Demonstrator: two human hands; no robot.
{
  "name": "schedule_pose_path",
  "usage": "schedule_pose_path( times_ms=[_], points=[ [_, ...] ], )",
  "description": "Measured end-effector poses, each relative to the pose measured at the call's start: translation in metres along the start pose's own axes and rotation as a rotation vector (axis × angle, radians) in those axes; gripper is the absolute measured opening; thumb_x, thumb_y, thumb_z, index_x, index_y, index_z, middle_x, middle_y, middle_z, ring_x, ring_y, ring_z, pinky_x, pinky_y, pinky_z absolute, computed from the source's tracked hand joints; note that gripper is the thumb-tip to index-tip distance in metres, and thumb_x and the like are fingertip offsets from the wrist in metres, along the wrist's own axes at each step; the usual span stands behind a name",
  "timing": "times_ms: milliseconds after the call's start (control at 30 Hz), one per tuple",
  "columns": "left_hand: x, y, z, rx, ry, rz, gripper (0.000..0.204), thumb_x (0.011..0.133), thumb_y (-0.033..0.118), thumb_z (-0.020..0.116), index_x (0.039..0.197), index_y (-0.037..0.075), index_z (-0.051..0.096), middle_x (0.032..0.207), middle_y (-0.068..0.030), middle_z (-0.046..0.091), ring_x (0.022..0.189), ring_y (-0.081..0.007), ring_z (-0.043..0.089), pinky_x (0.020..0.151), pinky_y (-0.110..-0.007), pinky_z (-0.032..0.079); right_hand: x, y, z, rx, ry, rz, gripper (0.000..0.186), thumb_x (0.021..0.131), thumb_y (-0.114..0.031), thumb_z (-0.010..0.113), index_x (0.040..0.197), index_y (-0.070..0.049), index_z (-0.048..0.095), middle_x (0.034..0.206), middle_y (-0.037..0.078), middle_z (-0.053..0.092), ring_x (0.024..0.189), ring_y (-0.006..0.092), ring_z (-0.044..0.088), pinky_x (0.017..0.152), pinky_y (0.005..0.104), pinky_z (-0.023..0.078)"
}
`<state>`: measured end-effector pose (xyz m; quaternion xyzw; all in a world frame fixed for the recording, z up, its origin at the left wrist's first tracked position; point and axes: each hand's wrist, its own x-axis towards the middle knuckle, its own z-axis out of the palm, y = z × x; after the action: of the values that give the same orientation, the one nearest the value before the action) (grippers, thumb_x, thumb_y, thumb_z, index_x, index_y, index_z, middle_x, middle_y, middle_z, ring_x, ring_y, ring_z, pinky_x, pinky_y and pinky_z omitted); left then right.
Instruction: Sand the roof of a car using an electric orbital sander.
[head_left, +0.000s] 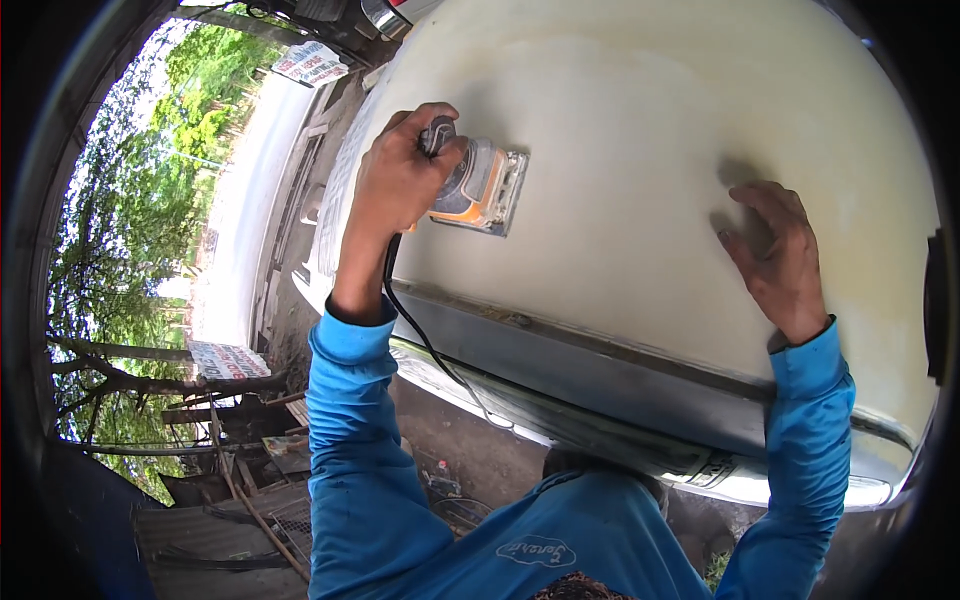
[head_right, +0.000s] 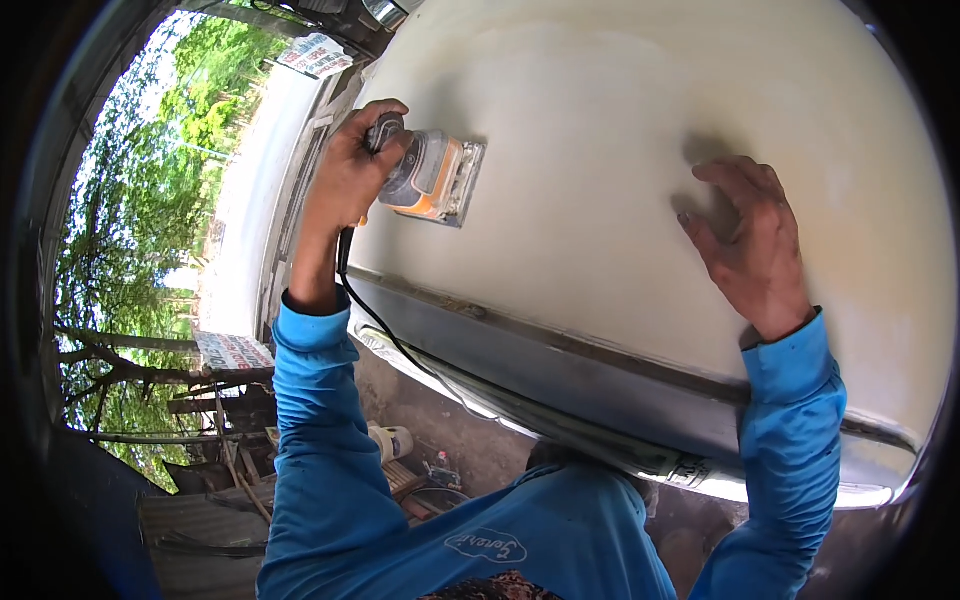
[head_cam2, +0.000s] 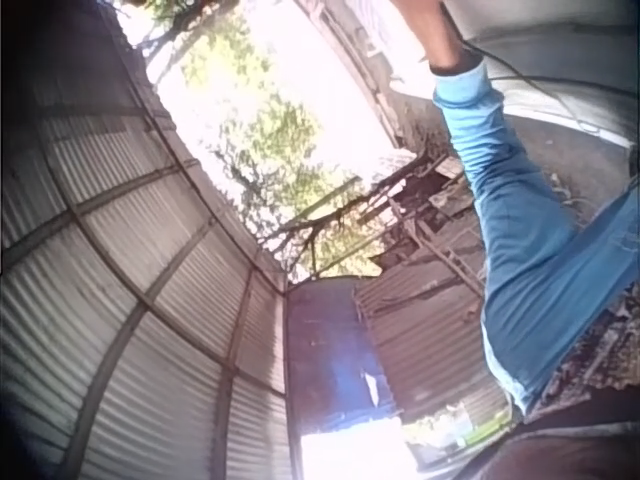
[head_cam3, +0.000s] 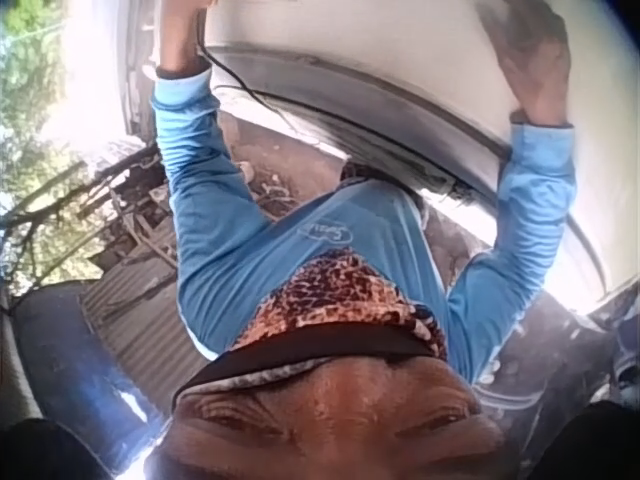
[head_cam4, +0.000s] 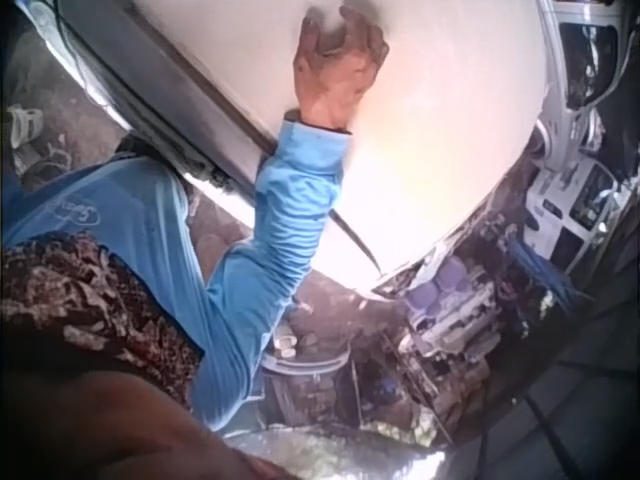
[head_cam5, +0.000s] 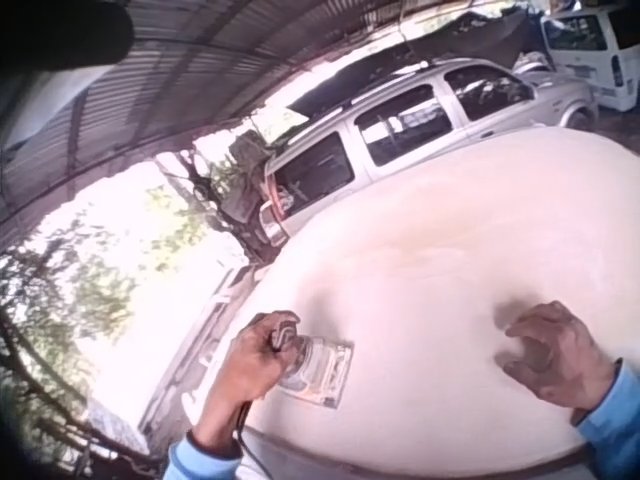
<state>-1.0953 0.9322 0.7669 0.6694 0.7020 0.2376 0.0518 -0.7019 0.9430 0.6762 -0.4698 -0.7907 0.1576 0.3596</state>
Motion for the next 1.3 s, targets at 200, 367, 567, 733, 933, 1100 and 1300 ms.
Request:
schedule_pose_path(
  times_ms=[200,367,567,733,933,1100,1300],
  points=[
    [0.080,-0.016,0.016,0.024,0.017,0.050,0.033,0.089,0.021,0.069,0.118,0.007,0.067,0.097,-0.0116,0.069,0.087,-0.0168,0.065,0.082,-0.031,0.052,0.001,-0.002,0.001,-0.007,0.000,0.014,0.040,0.076,-0.003,0.078,0.114,-0.002,0.067,0.121,0.016,0.065,0.113,0.0372,0.059,0.097,0.0432,0.050],
    [0.148,-0.011,0.034,0.098,-0.005,0.080,0.040,0.086,0.035,0.068,0.118,0.011,0.070,0.102,-0.0143,0.073,0.092,-0.0260,0.070,0.087,-0.035,0.053,0.002,-0.004,0.000,0.010,-0.003,0.022,0.040,0.075,-0.002,0.078,0.114,-0.001,0.068,0.119,0.017,0.065,0.109,0.0371,0.060,0.095,0.0438,0.051],
    [0.219,-0.001,0.062,0.183,-0.035,0.110,0.052,0.083,0.045,0.065,0.126,0.017,0.069,0.112,-0.0196,0.073,0.104,-0.0361,0.071,0.094,-0.042,0.054,0.002,-0.005,-0.002,0.016,-0.008,0.017,0.041,0.074,-0.003,0.080,0.113,-0.001,0.067,0.116,0.016,0.065,0.107,0.0380,0.060,0.098,0.0452,0.048],
    [0.258,-0.004,0.076,0.149,-0.048,0.112,0.052,0.084,0.045,0.065,0.126,0.013,0.070,0.115,-0.0202,0.072,0.105,-0.0367,0.070,0.095,-0.043,0.053,0.002,-0.005,-0.003,0.004,-0.029,0.017,0.042,0.073,-0.004,0.080,0.113,-0.001,0.067,0.115,0.016,0.065,0.106,0.0389,0.060,0.100,0.0459,0.047],
    [0.262,0.010,0.079,0.204,-0.025,0.147,0.047,0.087,0.044,0.064,0.121,0.011,0.071,0.108,-0.0189,0.074,0.098,-0.0309,0.071,0.094,-0.039,0.052,0.003,-0.009,-0.002,0.007,-0.009,-0.004,0.041,0.074,-0.005,0.080,0.112,-0.001,0.067,0.113,0.017,0.065,0.106,0.0386,0.060,0.099,0.0459,0.048],
    [0.235,0.049,0.092,0.209,-0.078,0.108,0.052,0.083,0.048,0.064,0.127,0.021,0.069,0.122,-0.0111,0.072,0.114,-0.0327,0.068,0.099,-0.044,0.051,-0.009,-0.036,-0.008,0.123,-0.055,-0.101,0.036,0.074,-0.005,0.080,0.107,-0.002,0.068,0.104,0.015,0.067,0.100,0.0368,0.062,0.086,0.0443,0.052],
    [0.185,0.094,0.088,0.222,-0.011,0.085,0.047,0.082,0.046,0.063,0.124,0.025,0.069,0.120,-0.0086,0.072,0.112,-0.0328,0.068,0.095,-0.045,0.054,-0.107,-0.149,0.051,1.029,-1.112,-0.326,0.026,0.092,-0.017,0.072,0.110,0.000,0.069,0.103,0.016,0.070,0.099,0.0328,0.066,0.086,0.0417,0.054]
  ],
)
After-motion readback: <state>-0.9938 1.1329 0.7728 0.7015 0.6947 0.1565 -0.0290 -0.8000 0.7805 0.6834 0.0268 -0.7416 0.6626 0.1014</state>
